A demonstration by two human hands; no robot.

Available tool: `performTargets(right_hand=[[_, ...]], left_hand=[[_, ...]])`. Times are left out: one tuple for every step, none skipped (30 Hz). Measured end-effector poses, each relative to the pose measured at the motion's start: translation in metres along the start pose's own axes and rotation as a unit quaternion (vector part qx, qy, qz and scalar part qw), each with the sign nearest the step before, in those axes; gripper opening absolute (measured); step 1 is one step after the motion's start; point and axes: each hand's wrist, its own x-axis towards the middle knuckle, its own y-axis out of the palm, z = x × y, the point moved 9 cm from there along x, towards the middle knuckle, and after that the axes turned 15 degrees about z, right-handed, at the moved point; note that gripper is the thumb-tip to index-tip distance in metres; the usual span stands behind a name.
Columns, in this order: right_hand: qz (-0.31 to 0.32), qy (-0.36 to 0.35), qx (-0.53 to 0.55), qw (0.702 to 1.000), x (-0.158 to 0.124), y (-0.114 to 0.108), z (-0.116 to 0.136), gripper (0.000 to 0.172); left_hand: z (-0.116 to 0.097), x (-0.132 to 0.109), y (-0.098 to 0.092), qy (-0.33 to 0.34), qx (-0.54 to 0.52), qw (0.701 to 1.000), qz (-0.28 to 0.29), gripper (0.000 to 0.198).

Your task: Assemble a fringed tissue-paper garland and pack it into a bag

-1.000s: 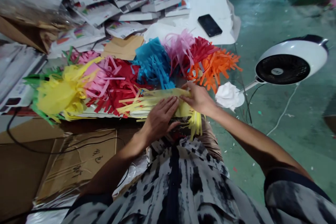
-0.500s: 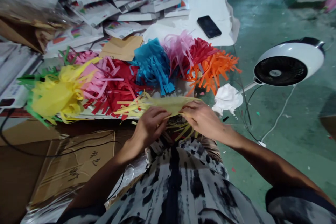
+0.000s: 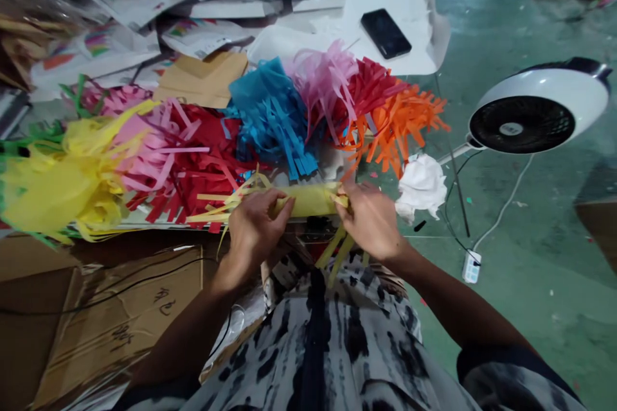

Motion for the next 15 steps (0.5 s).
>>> performTargets(right_hand=[[0.004,0.01,-0.009,1.0,0.002,0.0,-0.001,0.024],[0.009,0.023,-0.019,1.0,0.003,0.001,-0.002,0.026],[0.016,0.034,-0.027,0.999,0.005,0.001,-0.003,0.028],[0.024,0.043,-0.034,0.998,0.007,0.002,-0.004,0.03],[0.031,0.049,-0.039,0.998,0.009,0.002,-0.004,0.031],[0.038,0.053,-0.042,0.997,0.01,0.003,-0.004,0.032],[0.043,0.058,-0.044,0.996,0.011,0.003,-0.004,0.033],[0.048,0.063,-0.046,0.996,0.012,0.003,-0.005,0.033],[0.053,0.068,-0.048,0.995,0.013,0.002,-0.005,0.033],[0.059,0.073,-0.051,0.994,0.013,0.002,-0.005,0.033],[0.064,0.076,-0.055,0.993,0.014,0.002,-0.006,0.033],[0.07,0.08,-0.06,0.993,0.014,0.003,-0.006,0.033],[0.074,0.083,-0.065,0.992,0.014,0.003,-0.006,0.033],[0.078,0.086,-0.07,0.991,0.014,0.003,-0.006,0.034],[0.08,0.088,-0.072,0.99,0.015,0.003,-0.007,0.034]], left_hand=[[-0.001,0.0,-0.001,0.006,0.009,1.0,-0.003,0.018],[-0.003,0.001,-0.001,0.012,0.016,1.0,-0.007,0.017],[-0.004,0.001,-0.002,0.019,0.024,0.999,-0.012,0.017],[-0.005,0.001,-0.002,0.025,0.032,0.999,-0.017,0.017],[-0.006,0.0,-0.003,0.03,0.04,0.999,-0.023,0.017],[-0.007,0.0,-0.003,0.034,0.047,0.998,-0.03,0.017],[-0.008,0.0,-0.003,0.04,0.054,0.997,-0.036,0.018],[-0.009,0.0,-0.002,0.046,0.06,0.996,-0.041,0.018],[-0.01,-0.001,-0.002,0.051,0.066,0.995,-0.046,0.019],[-0.011,0.0,-0.001,0.054,0.071,0.995,-0.05,0.019],[-0.011,0.0,0.0,0.057,0.074,0.994,-0.054,0.018],[-0.011,0.0,0.0,0.059,0.077,0.994,-0.058,0.017],[-0.011,0.0,-0.001,0.062,0.079,0.993,-0.064,0.017],[-0.011,-0.001,-0.002,0.068,0.082,0.991,-0.075,0.021],[-0.013,-0.002,-0.005,0.078,0.087,0.989,-0.089,0.027]])
